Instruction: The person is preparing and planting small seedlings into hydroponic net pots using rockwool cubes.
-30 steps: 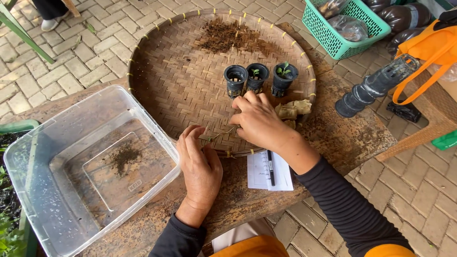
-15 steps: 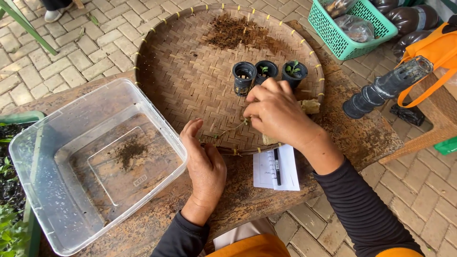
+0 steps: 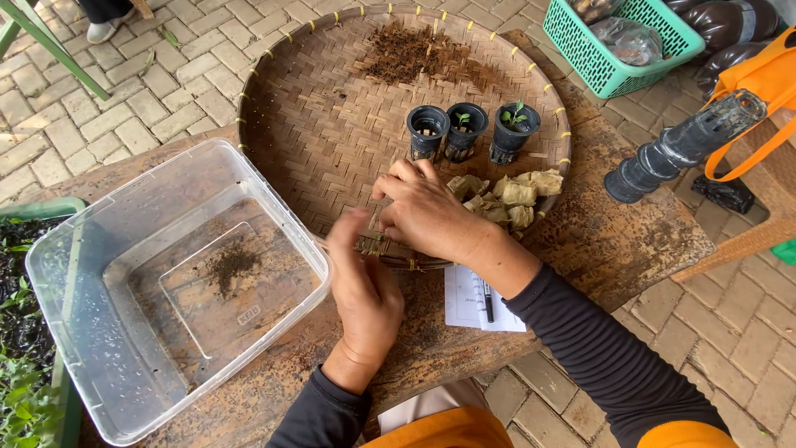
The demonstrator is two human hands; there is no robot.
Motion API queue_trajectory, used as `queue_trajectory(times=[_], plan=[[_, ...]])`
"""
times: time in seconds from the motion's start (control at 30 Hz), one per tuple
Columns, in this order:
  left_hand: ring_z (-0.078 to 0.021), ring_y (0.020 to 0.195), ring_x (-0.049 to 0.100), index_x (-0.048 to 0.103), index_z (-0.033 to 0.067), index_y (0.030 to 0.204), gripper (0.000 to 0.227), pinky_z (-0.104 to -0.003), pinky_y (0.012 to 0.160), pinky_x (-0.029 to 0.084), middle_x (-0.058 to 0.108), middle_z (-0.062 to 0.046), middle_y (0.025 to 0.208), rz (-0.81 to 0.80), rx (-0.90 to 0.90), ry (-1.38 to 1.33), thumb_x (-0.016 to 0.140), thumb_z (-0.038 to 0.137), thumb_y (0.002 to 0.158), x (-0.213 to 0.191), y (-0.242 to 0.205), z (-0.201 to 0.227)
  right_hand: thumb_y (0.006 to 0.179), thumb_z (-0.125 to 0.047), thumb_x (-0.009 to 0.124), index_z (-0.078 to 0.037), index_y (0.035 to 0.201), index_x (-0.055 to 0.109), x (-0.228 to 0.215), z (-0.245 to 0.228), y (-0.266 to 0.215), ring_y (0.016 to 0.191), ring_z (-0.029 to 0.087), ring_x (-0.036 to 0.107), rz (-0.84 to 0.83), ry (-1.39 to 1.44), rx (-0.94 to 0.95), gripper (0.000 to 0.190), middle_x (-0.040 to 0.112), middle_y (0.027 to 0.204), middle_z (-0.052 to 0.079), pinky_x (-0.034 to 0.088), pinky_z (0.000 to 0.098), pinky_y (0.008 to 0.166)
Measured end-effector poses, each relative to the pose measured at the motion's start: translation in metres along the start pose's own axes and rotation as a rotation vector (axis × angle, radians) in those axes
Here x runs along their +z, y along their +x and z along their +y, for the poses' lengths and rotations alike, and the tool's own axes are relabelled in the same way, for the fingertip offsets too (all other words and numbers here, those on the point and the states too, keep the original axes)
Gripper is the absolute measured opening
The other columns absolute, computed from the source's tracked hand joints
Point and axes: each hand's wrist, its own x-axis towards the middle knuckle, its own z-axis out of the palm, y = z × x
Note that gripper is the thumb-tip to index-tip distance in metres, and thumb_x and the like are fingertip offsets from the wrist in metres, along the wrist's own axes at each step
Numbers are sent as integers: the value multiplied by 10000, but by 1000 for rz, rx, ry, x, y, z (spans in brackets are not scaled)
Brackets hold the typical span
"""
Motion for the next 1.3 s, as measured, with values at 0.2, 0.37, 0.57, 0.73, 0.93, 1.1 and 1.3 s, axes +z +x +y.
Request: queue_trajectory(times=[0.2,0.37,0.57,0.73,0.93,1.1,1.3], plan=[[-301,1130,654,676,-17,1010,179,-464,1023,532,664,-169,1119,-371,666,128,712,69,857,8,-17,8,867,-220,736,-109,768,760,17,15,-3,1199,199,497,11,-4,-7,150,655,1149,-12,328,432,1058],[-311,1090,667,659,-12,1034,212,-463,1017,542,661,-155,1112,-436,712,85,702,84,850,1,-10,18,915,-212,729,-106,814,757,3,20,-4,1178,230,486,41,55,7,149,654,1178,-2,330,433,1038],[-310,1080,662,651,-3,1025,217,-459,1021,535,653,-151,1109,-449,692,87,693,88,832,2,-12,16,822,-231,784,-133,779,779,-8,7,1,1209,247,475,45,149,-20,106,652,1191,4,313,434,1058],[-315,1060,657,646,-13,1013,231,-452,1009,531,647,-152,1081,-468,636,59,690,85,809,4,-11,16,793,-242,790,-137,740,780,5,7,3,1229,250,475,15,115,-33,118,656,1198,2,312,433,1059],[-308,1074,660,641,-17,1017,212,-442,1020,533,648,-156,1091,-442,611,70,687,73,831,4,-12,16,812,-213,794,-139,758,782,8,14,5,1239,265,469,43,112,-32,92,669,1216,2,309,444,1080],[-289,1067,680,645,-17,1038,183,-443,1012,539,655,-153,1066,-352,593,131,675,42,867,9,-16,12,833,-165,834,-94,841,799,-5,22,6,1156,229,519,64,356,154,79,712,1187,2,367,412,1084],[-244,841,670,583,-58,1238,311,-349,742,580,649,-145,955,-73,49,109,694,8,956,8,-4,11,884,-117,742,-26,951,773,-21,16,-2,1024,164,689,121,1152,518,117,706,1193,87,578,323,926]])
